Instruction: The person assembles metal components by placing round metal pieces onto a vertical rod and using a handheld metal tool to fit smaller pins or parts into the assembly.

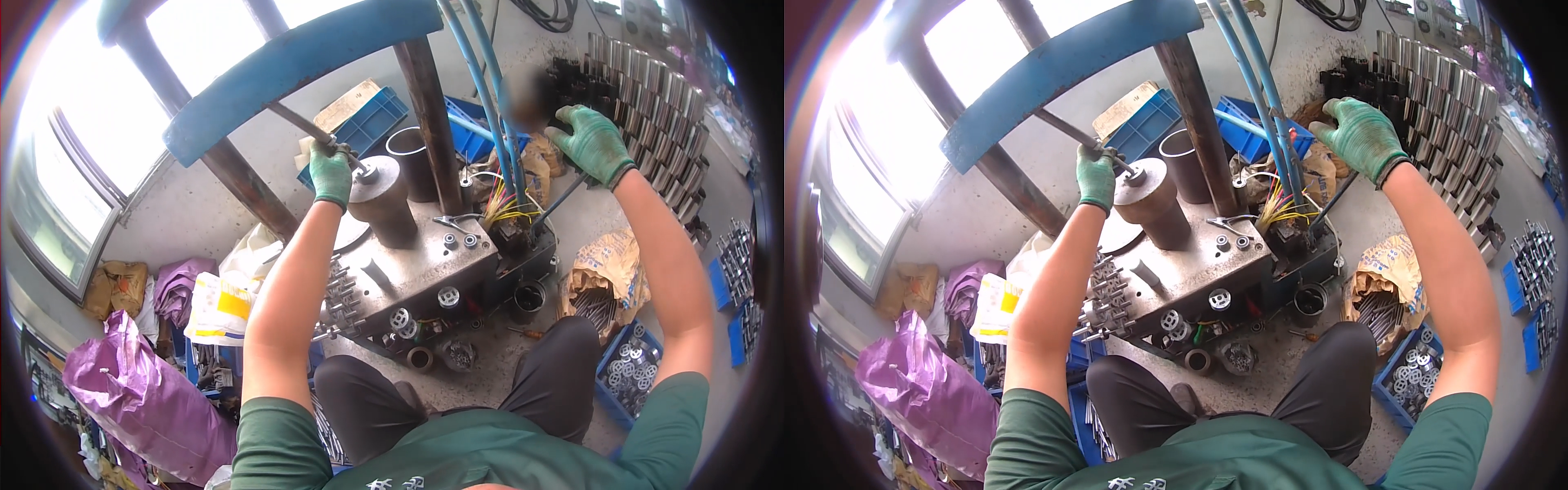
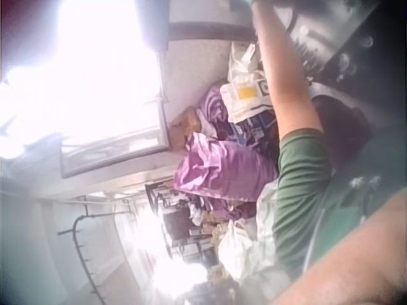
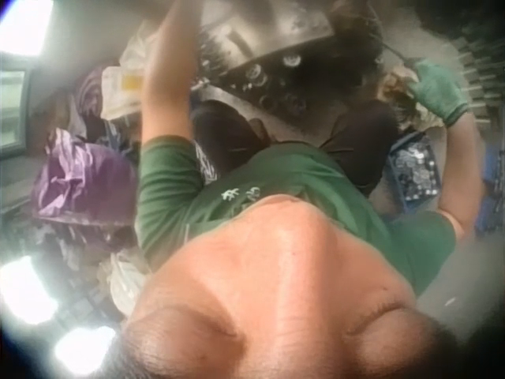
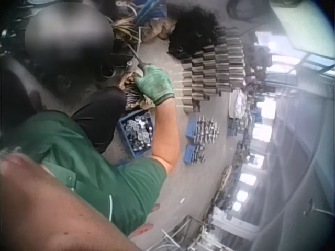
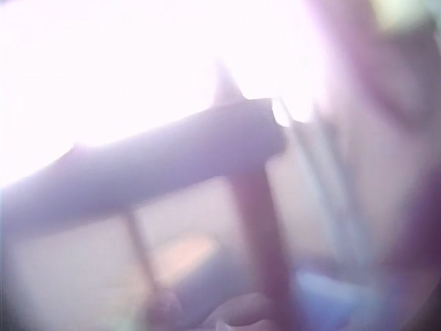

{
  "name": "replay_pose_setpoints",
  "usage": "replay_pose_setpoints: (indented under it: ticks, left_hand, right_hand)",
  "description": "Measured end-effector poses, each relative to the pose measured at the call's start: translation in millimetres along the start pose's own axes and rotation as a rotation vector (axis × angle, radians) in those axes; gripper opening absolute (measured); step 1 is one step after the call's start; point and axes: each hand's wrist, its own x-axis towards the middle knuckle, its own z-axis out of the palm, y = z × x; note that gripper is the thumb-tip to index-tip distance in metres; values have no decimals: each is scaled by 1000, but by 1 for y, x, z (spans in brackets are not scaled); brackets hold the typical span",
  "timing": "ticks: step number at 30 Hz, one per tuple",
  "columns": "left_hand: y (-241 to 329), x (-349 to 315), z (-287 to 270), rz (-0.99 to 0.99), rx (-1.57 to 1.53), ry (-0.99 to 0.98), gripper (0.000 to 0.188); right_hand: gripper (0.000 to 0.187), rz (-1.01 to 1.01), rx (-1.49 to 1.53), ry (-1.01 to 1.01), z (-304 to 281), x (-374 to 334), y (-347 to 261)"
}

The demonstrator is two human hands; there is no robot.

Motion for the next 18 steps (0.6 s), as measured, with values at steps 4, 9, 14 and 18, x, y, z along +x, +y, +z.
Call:
replay_pose_setpoints:
  ticks: [4,9,14,18]
  left_hand:
    - [6,-1,12,73,194,-52,26]
    - [-3,5,11,148,354,-123,28]
    - [-3,15,11,14,311,-161,31]
    - [-14,19,-3,118,376,-137,35]
  right_hand:
    - [44,-37,-55,-25,-4,-13,5]
    - [38,-92,-96,-76,-10,-51,4]
    - [42,-169,-88,-318,-32,-137,16]
    - [42,-260,-44,-625,-38,-160,12]
